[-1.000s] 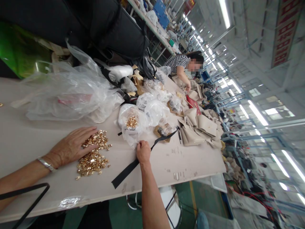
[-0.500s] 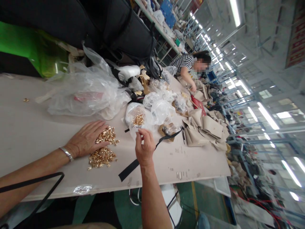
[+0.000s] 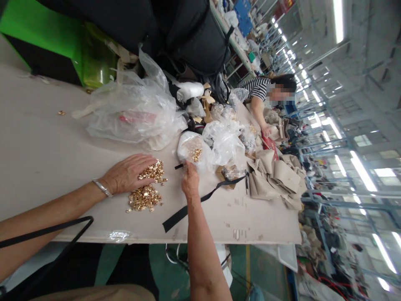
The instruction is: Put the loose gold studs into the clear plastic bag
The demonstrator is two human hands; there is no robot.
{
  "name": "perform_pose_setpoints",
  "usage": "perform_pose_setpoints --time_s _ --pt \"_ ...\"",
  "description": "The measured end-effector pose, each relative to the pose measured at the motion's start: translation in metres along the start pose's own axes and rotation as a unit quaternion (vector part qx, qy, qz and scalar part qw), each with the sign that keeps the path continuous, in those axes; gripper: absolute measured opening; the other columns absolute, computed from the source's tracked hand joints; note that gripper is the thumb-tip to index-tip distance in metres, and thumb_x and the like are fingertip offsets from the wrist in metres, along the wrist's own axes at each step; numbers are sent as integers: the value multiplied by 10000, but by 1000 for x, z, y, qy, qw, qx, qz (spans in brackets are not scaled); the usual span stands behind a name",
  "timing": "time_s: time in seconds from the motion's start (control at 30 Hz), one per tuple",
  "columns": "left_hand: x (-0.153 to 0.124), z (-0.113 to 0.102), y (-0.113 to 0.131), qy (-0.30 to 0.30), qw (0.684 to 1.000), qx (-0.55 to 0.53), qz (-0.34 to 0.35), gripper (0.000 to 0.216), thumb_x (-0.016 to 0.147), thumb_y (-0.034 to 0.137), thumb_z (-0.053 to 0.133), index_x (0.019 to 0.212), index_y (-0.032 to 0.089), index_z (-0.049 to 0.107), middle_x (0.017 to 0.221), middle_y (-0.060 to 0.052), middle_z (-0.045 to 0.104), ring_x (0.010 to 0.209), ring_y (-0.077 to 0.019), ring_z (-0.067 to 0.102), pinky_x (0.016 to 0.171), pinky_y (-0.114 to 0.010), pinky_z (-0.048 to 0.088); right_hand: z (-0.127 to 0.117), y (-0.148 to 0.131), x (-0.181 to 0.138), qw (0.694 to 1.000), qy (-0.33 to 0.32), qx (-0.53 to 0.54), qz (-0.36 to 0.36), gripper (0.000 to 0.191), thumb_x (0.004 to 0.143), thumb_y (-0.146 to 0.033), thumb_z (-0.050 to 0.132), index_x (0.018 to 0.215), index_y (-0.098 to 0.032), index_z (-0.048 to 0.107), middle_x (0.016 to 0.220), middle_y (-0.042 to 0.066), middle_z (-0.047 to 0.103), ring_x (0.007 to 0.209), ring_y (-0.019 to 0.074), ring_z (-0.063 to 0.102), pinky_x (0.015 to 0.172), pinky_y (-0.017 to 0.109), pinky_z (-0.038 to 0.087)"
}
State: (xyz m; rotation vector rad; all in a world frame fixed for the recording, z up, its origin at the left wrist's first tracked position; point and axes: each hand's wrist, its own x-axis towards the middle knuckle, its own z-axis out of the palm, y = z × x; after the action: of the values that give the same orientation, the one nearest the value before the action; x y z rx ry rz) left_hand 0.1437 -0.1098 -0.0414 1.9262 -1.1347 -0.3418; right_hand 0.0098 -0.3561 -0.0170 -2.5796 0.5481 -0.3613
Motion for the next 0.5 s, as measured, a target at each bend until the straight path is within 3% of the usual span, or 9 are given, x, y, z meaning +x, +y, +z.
perform_pose_setpoints --time_s 0.07,0.13,0.23,0.33,0.4,0.5 --pt "1 0 1 9 1000 -14 -7 767 894 611 660 1402 38 684 1492 -240 658 1447 -402 577 1305 -566 355 -7 -5 -8 1000 -13 12 -7 459 1033 -174 389 1399 -135 663 1326 178 746 1251 263 698 1146 469 544" --pt "1 0 3 14 999 -29 -14 745 864 599 697 1383 64 701 1486 -228 666 1450 -398 579 1307 -570 357 -7 -21 -34 999 -26 24 -20 493 1055 -320 483 1496 -121 579 1453 217 674 1348 288 651 1146 485 547" --pt "2 -2 4 14 998 -48 -23 676 863 574 696 1352 108 724 1459 -196 694 1430 -377 602 1304 -573 368 5 -51 -92 996 -58 22 -56 940 869 -599 777 1599 -105 449 1678 290 424 1568 406 429 1230 608 452" --pt "2 -4 8 15 998 -60 -31 600 912 556 626 1337 147 733 1434 -160 719 1408 -342 620 1304 -560 366 26 -75 -133 989 -92 -61 -99 1237 662 -782 873 1601 -107 435 1703 331 340 1611 506 304 1236 731 370" --pt "1 -5 11 16 997 -65 -35 575 929 549 593 1332 164 734 1431 -143 723 1400 -328 623 1303 -544 366 40 -86 -138 987 -87 -94 -94 1270 627 -801 891 1592 -107 445 1704 340 325 1614 529 276 1232 753 350" --pt "-4 -6 16 24 996 -71 -45 580 938 558 578 1329 155 723 1421 -151 725 1368 -327 642 1277 -517 410 53 -95 -117 990 -60 -98 -81 1189 678 -770 887 1579 -117 471 1716 321 319 1628 525 238 1243 745 331"
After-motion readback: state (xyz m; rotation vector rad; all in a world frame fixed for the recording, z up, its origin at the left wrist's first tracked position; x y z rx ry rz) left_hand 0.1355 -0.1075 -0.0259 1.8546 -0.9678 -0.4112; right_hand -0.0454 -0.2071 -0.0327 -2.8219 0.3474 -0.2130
